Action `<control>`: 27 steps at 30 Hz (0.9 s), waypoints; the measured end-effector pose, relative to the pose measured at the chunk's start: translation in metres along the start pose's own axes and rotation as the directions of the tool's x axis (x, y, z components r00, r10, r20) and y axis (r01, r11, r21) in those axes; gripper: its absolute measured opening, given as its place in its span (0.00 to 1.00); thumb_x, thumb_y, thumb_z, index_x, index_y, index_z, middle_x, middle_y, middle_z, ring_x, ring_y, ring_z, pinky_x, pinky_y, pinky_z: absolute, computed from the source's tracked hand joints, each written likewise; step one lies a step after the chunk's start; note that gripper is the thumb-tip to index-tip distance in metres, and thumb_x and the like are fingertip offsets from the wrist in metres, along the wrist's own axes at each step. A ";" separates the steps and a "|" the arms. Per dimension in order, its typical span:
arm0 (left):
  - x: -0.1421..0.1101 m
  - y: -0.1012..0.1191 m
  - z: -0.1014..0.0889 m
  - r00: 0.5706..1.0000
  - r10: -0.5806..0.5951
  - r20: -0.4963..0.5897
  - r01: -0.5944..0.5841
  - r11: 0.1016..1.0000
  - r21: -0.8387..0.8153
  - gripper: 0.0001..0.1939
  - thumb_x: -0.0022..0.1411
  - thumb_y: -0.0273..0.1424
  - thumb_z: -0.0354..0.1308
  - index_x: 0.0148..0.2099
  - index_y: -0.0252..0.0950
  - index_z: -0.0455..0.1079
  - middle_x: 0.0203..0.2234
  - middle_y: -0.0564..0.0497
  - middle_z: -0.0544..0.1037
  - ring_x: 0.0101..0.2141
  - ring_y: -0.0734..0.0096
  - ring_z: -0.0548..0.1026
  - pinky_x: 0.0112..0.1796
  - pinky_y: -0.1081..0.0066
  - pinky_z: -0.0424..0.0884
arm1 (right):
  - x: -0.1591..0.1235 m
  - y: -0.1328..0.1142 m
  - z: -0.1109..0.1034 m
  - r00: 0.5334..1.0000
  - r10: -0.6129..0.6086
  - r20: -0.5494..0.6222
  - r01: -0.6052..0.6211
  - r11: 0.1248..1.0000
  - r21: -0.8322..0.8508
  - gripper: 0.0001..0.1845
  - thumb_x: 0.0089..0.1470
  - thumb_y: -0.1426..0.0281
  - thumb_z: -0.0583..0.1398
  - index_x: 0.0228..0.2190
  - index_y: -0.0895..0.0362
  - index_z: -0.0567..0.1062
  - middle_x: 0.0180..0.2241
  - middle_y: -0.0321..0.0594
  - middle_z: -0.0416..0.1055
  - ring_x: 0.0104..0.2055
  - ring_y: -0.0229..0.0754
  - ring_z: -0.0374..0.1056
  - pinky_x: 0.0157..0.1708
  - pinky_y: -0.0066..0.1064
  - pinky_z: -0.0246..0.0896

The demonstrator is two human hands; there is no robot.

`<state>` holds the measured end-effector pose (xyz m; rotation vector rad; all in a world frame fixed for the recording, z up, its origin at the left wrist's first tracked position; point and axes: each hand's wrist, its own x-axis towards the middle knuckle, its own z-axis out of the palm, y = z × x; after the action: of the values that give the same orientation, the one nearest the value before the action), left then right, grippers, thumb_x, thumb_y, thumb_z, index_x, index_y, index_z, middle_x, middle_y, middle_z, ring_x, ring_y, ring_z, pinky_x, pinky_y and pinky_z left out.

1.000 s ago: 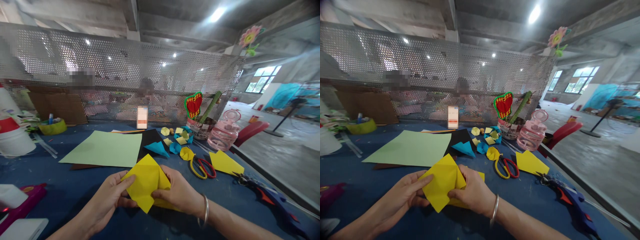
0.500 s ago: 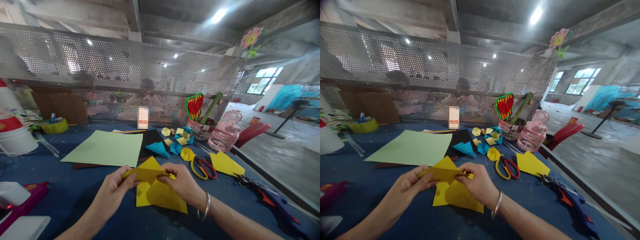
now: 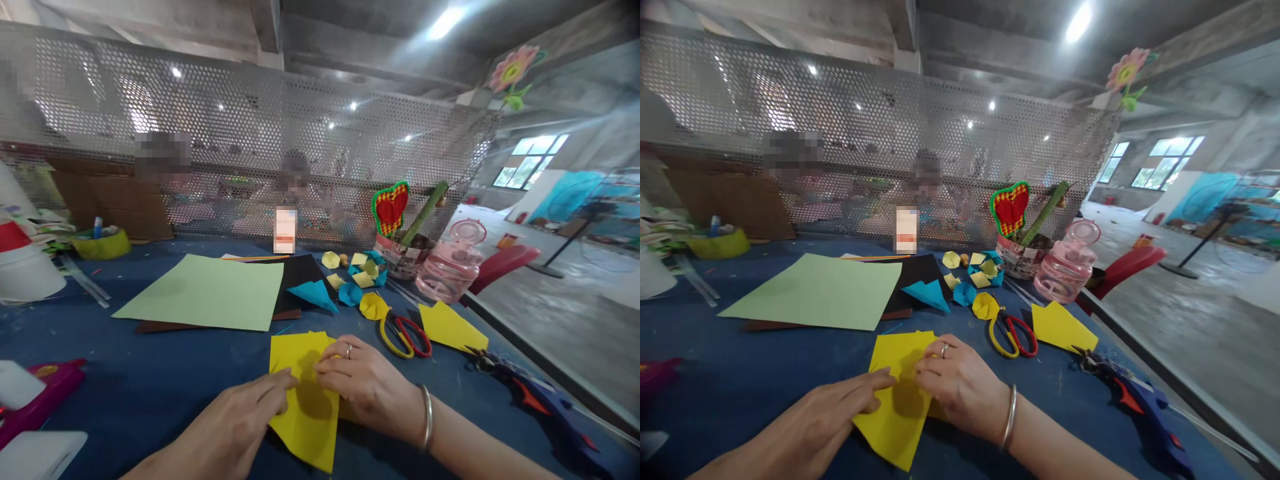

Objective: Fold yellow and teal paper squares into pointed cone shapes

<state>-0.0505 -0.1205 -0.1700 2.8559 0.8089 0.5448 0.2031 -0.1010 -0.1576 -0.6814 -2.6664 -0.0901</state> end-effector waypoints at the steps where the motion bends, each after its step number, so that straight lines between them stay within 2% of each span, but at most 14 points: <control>1: 0.000 0.002 0.000 1.000 0.002 0.004 -0.002 1.000 0.024 0.30 0.50 0.12 0.40 0.54 0.29 0.65 0.52 0.40 0.75 0.52 0.61 0.73 0.49 0.61 0.74 | -0.001 -0.003 -0.001 1.000 0.013 0.007 -0.013 1.000 0.018 0.13 0.57 0.79 0.51 0.38 0.58 0.74 0.37 0.42 0.77 0.44 0.42 0.69 0.50 0.38 0.59; 5: 0.002 0.007 -0.005 1.000 0.011 0.002 -0.011 0.995 0.103 0.30 0.50 0.12 0.39 0.53 0.31 0.68 0.46 0.42 0.79 0.48 0.61 0.77 0.52 0.49 0.68 | -0.003 -0.012 -0.012 0.997 0.054 0.048 -0.057 0.996 0.065 0.15 0.54 0.78 0.53 0.42 0.60 0.73 0.39 0.45 0.77 0.44 0.43 0.70 0.50 0.38 0.59; 8: 0.000 0.011 -0.008 0.999 -0.035 0.007 0.034 0.994 0.107 0.28 0.55 0.13 0.39 0.52 0.32 0.69 0.45 0.43 0.80 0.47 0.65 0.77 0.55 0.51 0.65 | -0.003 -0.015 -0.017 0.997 0.026 0.068 -0.031 0.996 0.087 0.13 0.55 0.76 0.53 0.42 0.60 0.73 0.39 0.47 0.76 0.44 0.42 0.70 0.48 0.37 0.61; 11: -0.005 0.013 -0.002 0.998 -0.065 0.019 0.063 0.991 0.122 0.22 0.62 0.18 0.41 0.52 0.32 0.70 0.47 0.41 0.79 0.47 0.66 0.77 0.58 0.53 0.63 | -0.004 -0.017 -0.014 0.997 -0.032 0.065 0.025 0.994 0.107 0.10 0.57 0.76 0.54 0.38 0.60 0.74 0.36 0.44 0.76 0.42 0.41 0.70 0.46 0.35 0.63; 14: -0.014 0.013 0.011 0.992 -0.052 -0.112 0.066 0.990 0.125 0.17 0.66 0.23 0.44 0.47 0.36 0.74 0.46 0.45 0.80 0.48 0.65 0.77 0.58 0.56 0.62 | -0.005 -0.020 -0.011 0.996 -0.046 0.077 0.037 0.993 0.112 0.09 0.58 0.78 0.53 0.34 0.60 0.73 0.34 0.43 0.76 0.39 0.40 0.70 0.43 0.33 0.64; 16: -0.020 0.012 0.020 0.972 -0.050 -0.231 0.080 0.989 0.121 0.19 0.66 0.21 0.43 0.43 0.37 0.75 0.43 0.48 0.82 0.47 0.67 0.77 0.60 0.58 0.59 | -0.004 -0.022 -0.011 0.995 -0.029 0.094 0.018 0.993 0.119 0.10 0.58 0.78 0.52 0.32 0.60 0.73 0.34 0.44 0.75 0.37 0.40 0.70 0.41 0.33 0.64; 20: -0.024 0.010 0.031 0.934 -0.044 -0.356 0.090 0.989 0.113 0.21 0.65 0.17 0.43 0.40 0.37 0.77 0.39 0.51 0.83 0.44 0.74 0.78 0.61 0.67 0.55 | -0.002 -0.023 -0.011 0.997 0.012 0.081 -0.027 0.980 0.196 0.08 0.59 0.76 0.54 0.36 0.61 0.74 0.37 0.44 0.76 0.39 0.40 0.70 0.43 0.33 0.64; 22: -0.022 0.009 0.033 0.911 -0.026 -0.412 0.088 0.987 0.132 0.21 0.66 0.18 0.43 0.37 0.37 0.77 0.35 0.53 0.83 0.41 0.77 0.79 0.61 0.70 0.55 | 0.000 -0.024 -0.008 0.997 0.054 0.054 -0.067 0.957 0.281 0.07 0.60 0.74 0.56 0.38 0.61 0.74 0.38 0.43 0.76 0.40 0.40 0.71 0.43 0.31 0.63; 24: -0.019 0.008 0.032 0.875 0.047 -0.482 0.047 0.983 0.180 0.20 0.68 0.21 0.43 0.33 0.39 0.76 0.30 0.56 0.83 0.35 0.79 0.80 0.60 0.73 0.56 | 0.003 -0.025 -0.005 0.988 0.153 0.036 -0.155 0.910 0.384 0.07 0.60 0.72 0.57 0.37 0.59 0.75 0.35 0.39 0.77 0.38 0.38 0.71 0.41 0.29 0.62; 26: -0.017 0.007 0.028 0.843 0.059 -0.535 0.060 0.977 0.202 0.19 0.69 0.25 0.45 0.31 0.39 0.74 0.25 0.57 0.81 0.30 0.78 0.80 0.56 0.73 0.64 | 0.006 -0.027 -0.001 0.948 0.313 0.057 -0.303 0.832 0.465 0.07 0.60 0.70 0.58 0.32 0.58 0.76 0.29 0.36 0.76 0.33 0.35 0.70 0.36 0.25 0.61; 27: -0.016 0.007 0.025 0.844 0.033 -0.535 0.082 0.978 0.190 0.18 0.69 0.26 0.45 0.30 0.39 0.73 0.23 0.58 0.80 0.27 0.78 0.79 0.51 0.74 0.70 | 0.009 -0.028 0.000 0.915 0.395 0.083 -0.383 0.788 0.481 0.08 0.60 0.69 0.59 0.30 0.57 0.76 0.27 0.34 0.75 0.31 0.34 0.70 0.34 0.24 0.60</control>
<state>-0.0506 -0.1359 -0.1964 2.8918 1.0273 1.3780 0.1827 -0.1221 -0.1534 -1.0185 -2.3135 0.6661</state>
